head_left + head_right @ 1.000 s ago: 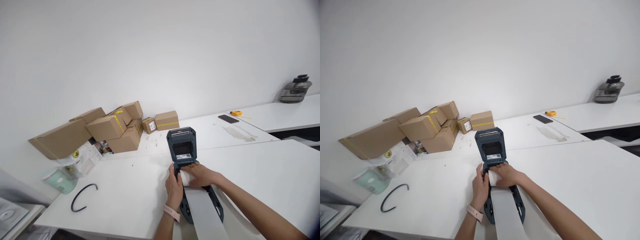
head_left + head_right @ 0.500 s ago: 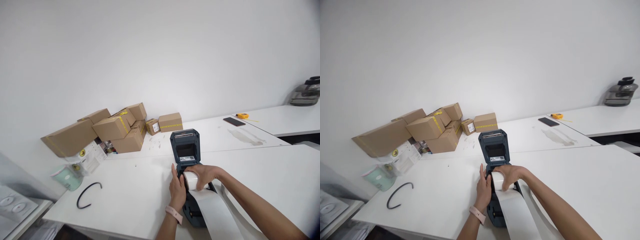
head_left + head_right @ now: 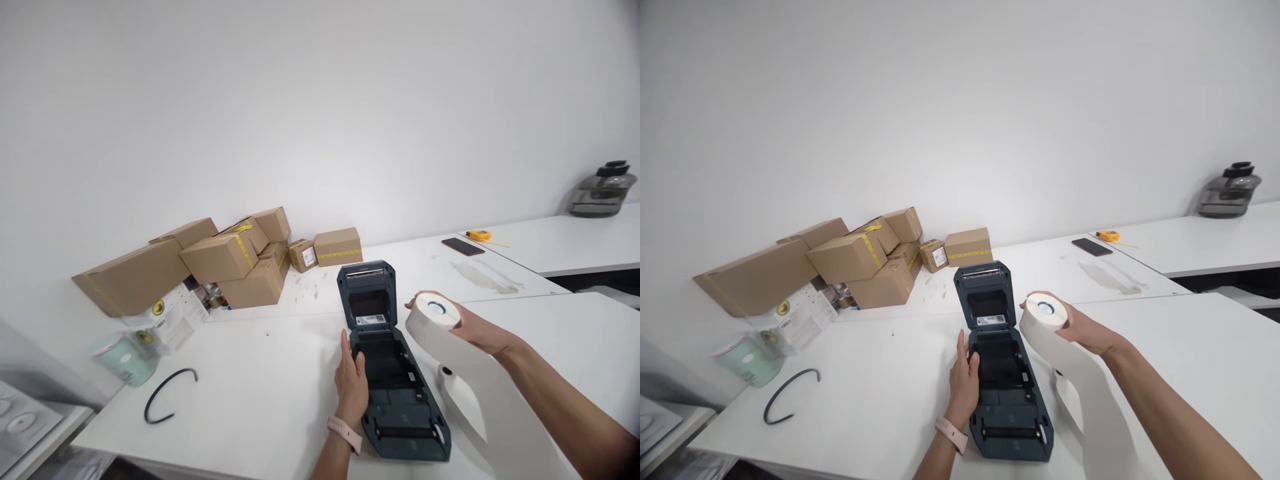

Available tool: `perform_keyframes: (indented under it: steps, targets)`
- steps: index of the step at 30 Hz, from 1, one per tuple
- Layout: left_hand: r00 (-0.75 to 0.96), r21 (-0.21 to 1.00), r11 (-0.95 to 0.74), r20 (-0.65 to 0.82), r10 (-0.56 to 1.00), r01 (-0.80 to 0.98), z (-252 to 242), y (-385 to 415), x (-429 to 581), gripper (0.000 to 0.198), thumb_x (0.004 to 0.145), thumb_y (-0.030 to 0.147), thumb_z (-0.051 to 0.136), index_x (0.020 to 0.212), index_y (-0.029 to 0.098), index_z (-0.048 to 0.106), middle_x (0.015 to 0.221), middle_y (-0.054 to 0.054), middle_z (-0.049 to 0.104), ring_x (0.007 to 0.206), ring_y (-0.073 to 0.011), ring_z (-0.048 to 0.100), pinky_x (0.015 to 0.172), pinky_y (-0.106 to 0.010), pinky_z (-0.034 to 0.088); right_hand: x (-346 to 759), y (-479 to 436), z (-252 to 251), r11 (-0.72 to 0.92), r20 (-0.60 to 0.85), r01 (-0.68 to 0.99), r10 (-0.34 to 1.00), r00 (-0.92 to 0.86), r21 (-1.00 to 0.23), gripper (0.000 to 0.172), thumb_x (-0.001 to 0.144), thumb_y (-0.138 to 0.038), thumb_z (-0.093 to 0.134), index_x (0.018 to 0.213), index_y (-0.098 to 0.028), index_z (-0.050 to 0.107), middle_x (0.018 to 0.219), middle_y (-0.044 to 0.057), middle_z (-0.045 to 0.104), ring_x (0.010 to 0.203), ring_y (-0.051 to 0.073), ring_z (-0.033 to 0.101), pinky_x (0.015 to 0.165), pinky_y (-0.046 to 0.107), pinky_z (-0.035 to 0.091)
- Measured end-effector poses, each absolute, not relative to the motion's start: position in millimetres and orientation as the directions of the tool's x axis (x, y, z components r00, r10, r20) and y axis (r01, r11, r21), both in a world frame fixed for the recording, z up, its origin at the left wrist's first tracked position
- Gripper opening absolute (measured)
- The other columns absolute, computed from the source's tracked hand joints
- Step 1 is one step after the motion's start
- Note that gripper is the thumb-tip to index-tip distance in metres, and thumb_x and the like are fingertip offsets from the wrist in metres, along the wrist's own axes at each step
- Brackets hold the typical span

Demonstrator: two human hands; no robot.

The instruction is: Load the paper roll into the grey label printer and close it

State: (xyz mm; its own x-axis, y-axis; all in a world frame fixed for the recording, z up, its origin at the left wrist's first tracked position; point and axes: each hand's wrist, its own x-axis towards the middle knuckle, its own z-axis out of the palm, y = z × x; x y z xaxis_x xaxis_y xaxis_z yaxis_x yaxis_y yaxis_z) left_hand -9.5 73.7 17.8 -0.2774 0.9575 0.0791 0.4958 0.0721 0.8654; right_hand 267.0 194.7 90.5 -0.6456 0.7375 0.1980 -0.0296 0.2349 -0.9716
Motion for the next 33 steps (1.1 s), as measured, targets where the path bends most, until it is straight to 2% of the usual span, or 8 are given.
perform_keyframes:
  steps: [8, 15, 19, 22, 24, 26, 29, 33]
  targets:
    - [-0.297, 0.87, 0.057, 0.105, 0.949, 0.489, 10, 77, -11, 0.065, 0.1, 0.044, 0.03, 0.158, 0.018, 0.019, 0.16, -0.013, 0.039, 0.145, -0.0269, 0.042, 0.117, -0.042, 0.034, 256, 221, 13, 0.048, 0.01, 0.074, 0.895, -0.446, -0.996, 0.091, 0.059, -0.046, 0.084, 0.138, -0.024, 0.045, 0.133, 0.014, 0.064, 0.12, 0.035, 0.061, 0.096, 0.045, 0.051]
    - [-0.271, 0.86, 0.041, 0.115, 0.956, 0.508, 6, 80, -13, 0.063, 0.101, 0.044, 0.028, 0.158, 0.019, 0.021, 0.162, -0.011, 0.035, 0.147, -0.0249, 0.037, 0.118, -0.041, 0.033, 240, 214, -11, 0.004, -0.051, 0.123, 0.897, -0.439, -0.992, 0.09, 0.06, -0.034, 0.082, 0.14, -0.023, 0.041, 0.124, 0.012, 0.068, 0.118, 0.035, 0.062, 0.098, 0.048, 0.05]
    - [-0.276, 0.867, 0.027, 0.129, 0.952, 0.498, 6, 80, -13, 0.063, 0.1, 0.047, 0.033, 0.156, 0.021, 0.025, 0.161, -0.01, 0.037, 0.147, -0.0237, 0.038, 0.118, -0.037, 0.033, 253, 206, -10, 0.013, -0.051, 0.134, 0.886, -0.461, -0.991, 0.092, 0.067, -0.044, 0.083, 0.146, -0.027, 0.039, 0.142, 0.013, 0.058, 0.129, 0.035, 0.056, 0.107, 0.049, 0.046]
    - [-0.275, 0.869, 0.031, 0.121, 0.954, 0.493, 10, 79, -12, 0.062, 0.1, 0.048, 0.033, 0.156, 0.021, 0.026, 0.162, -0.01, 0.036, 0.146, -0.0238, 0.039, 0.118, -0.037, 0.034, 284, 195, -10, 0.024, -0.057, 0.172, 0.889, -0.455, -0.985, 0.078, 0.078, -0.055, 0.074, 0.146, -0.029, 0.045, 0.156, 0.012, 0.045, 0.142, 0.035, 0.043, 0.113, 0.049, 0.041]
    - [-0.265, 0.864, 0.035, 0.116, 0.957, 0.502, 13, 78, -12, 0.062, 0.1, 0.046, 0.031, 0.156, 0.021, 0.025, 0.162, -0.01, 0.036, 0.146, -0.0249, 0.039, 0.117, -0.04, 0.035, 305, 181, -12, 0.038, -0.077, 0.227, 0.877, -0.475, -0.973, 0.065, 0.083, -0.06, 0.066, 0.139, -0.028, 0.055, 0.154, 0.011, 0.047, 0.144, 0.035, 0.04, 0.114, 0.05, 0.039]
    - [-0.255, 0.855, 0.038, 0.112, 0.961, 0.518, 16, 77, -11, 0.061, 0.101, 0.044, 0.03, 0.157, 0.02, 0.025, 0.162, -0.011, 0.035, 0.147, -0.0254, 0.038, 0.118, -0.042, 0.034, 315, 165, -14, 0.07, -0.094, 0.283, 0.844, -0.528, -0.957, 0.059, 0.083, -0.062, 0.065, 0.133, -0.029, 0.062, 0.15, 0.01, 0.053, 0.143, 0.037, 0.042, 0.112, 0.051, 0.041]
    - [-0.24, 0.843, 0.036, 0.112, 0.964, 0.537, 21, 75, -10, 0.058, 0.101, 0.042, 0.029, 0.155, 0.021, 0.028, 0.162, -0.009, 0.035, 0.148, -0.0244, 0.035, 0.12, -0.042, 0.031, 304, 141, -17, 0.146, -0.062, 0.326, 0.833, -0.55, -0.934, 0.061, 0.079, -0.063, 0.068, 0.13, -0.03, 0.065, 0.146, 0.008, 0.058, 0.136, 0.04, 0.049, 0.108, 0.052, 0.045]
    - [-0.228, 0.836, 0.018, 0.129, 0.965, 0.548, 24, 74, -10, 0.051, 0.101, 0.038, 0.029, 0.148, 0.021, 0.042, 0.156, -0.009, 0.046, 0.143, -0.0244, 0.042, 0.117, -0.042, 0.034, 282, 122, -13, 0.165, 0.004, 0.282, 0.87, -0.493, -0.945, 0.064, 0.078, -0.071, 0.063, 0.118, -0.022, 0.071, 0.123, 0.014, 0.071, 0.118, 0.043, 0.062, 0.099, 0.054, 0.051]
